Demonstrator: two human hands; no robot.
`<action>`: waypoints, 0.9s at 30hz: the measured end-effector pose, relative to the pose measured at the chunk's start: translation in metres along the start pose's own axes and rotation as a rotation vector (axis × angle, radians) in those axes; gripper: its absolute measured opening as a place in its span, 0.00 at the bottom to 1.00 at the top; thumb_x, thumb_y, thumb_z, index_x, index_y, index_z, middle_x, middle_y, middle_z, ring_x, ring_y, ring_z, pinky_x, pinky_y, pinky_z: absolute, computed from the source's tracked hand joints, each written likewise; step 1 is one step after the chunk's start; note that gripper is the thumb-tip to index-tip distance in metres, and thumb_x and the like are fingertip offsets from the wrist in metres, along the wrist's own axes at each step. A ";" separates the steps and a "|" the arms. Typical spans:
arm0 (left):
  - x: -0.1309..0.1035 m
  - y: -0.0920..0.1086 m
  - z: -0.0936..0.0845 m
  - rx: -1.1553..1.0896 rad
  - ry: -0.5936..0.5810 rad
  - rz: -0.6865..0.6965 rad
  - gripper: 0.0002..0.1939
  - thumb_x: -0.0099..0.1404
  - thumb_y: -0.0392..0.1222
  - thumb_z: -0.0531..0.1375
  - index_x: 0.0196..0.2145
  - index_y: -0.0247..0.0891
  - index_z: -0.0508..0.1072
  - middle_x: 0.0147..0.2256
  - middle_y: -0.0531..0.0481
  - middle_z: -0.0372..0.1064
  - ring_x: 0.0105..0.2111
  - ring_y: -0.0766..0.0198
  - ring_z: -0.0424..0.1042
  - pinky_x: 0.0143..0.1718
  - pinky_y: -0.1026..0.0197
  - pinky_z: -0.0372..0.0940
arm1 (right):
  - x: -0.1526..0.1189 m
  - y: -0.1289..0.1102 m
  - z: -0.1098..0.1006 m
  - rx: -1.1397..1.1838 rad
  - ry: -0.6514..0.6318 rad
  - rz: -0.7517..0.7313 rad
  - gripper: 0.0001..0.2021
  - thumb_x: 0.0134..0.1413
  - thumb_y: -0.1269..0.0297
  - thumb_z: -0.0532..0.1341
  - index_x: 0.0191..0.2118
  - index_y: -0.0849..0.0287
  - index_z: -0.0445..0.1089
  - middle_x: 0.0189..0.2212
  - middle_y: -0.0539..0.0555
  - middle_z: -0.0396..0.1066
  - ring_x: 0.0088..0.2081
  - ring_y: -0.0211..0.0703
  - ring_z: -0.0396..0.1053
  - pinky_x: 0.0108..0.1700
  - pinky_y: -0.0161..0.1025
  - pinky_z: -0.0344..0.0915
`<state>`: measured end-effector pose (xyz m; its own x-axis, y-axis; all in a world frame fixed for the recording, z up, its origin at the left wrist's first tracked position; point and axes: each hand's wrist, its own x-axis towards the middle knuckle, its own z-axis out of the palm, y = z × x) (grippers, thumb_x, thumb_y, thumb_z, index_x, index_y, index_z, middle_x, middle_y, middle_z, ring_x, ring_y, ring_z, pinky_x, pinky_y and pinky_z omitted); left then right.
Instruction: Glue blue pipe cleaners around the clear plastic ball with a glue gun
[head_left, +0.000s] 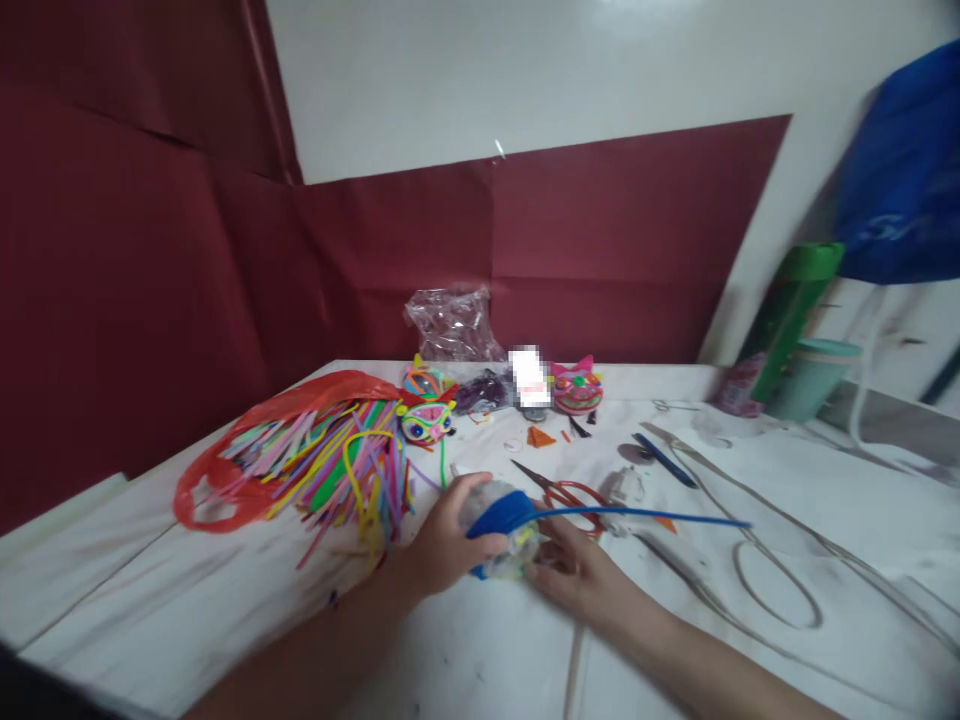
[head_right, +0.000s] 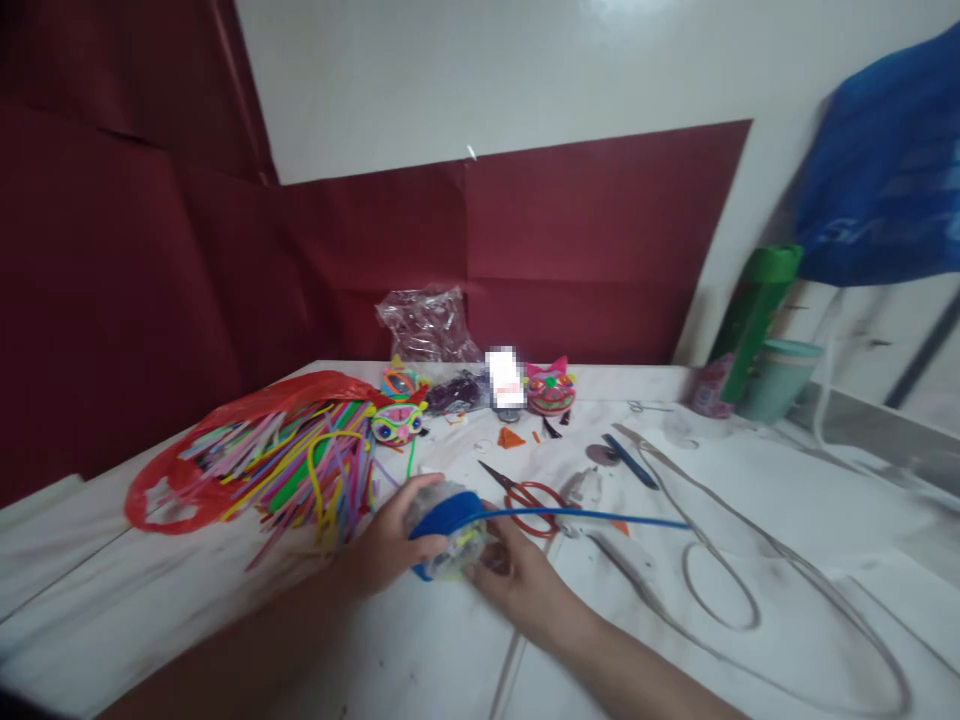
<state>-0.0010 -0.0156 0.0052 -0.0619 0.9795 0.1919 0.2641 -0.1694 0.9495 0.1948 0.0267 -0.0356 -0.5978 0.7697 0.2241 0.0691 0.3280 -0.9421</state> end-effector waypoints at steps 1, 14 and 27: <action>0.001 -0.004 -0.002 -0.032 0.035 -0.033 0.32 0.46 0.38 0.67 0.51 0.44 0.69 0.45 0.45 0.70 0.47 0.48 0.69 0.49 0.50 0.62 | 0.000 -0.008 -0.008 -0.100 -0.010 0.004 0.25 0.49 0.56 0.61 0.54 0.58 0.62 0.44 0.60 0.72 0.36 0.46 0.72 0.36 0.40 0.70; 0.026 -0.033 -0.012 -0.183 0.301 -0.121 0.29 0.47 0.45 0.66 0.49 0.43 0.69 0.50 0.44 0.69 0.54 0.46 0.66 0.52 0.51 0.61 | -0.005 -0.004 -0.101 -1.112 -0.032 -0.157 0.22 0.49 0.82 0.53 0.49 0.59 0.70 0.43 0.60 0.70 0.44 0.49 0.66 0.45 0.43 0.66; 0.017 -0.033 -0.007 -0.035 0.238 -0.065 0.33 0.48 0.48 0.63 0.52 0.38 0.66 0.51 0.42 0.69 0.52 0.45 0.68 0.51 0.49 0.65 | 0.002 -0.014 -0.081 -0.722 0.126 -0.259 0.14 0.54 0.75 0.56 0.46 0.59 0.69 0.42 0.60 0.72 0.43 0.47 0.68 0.45 0.43 0.66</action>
<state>-0.0174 0.0062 -0.0206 -0.3039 0.9356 0.1795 0.2190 -0.1148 0.9690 0.2574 0.0688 -0.0019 -0.5734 0.6622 0.4824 0.4689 0.7481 -0.4696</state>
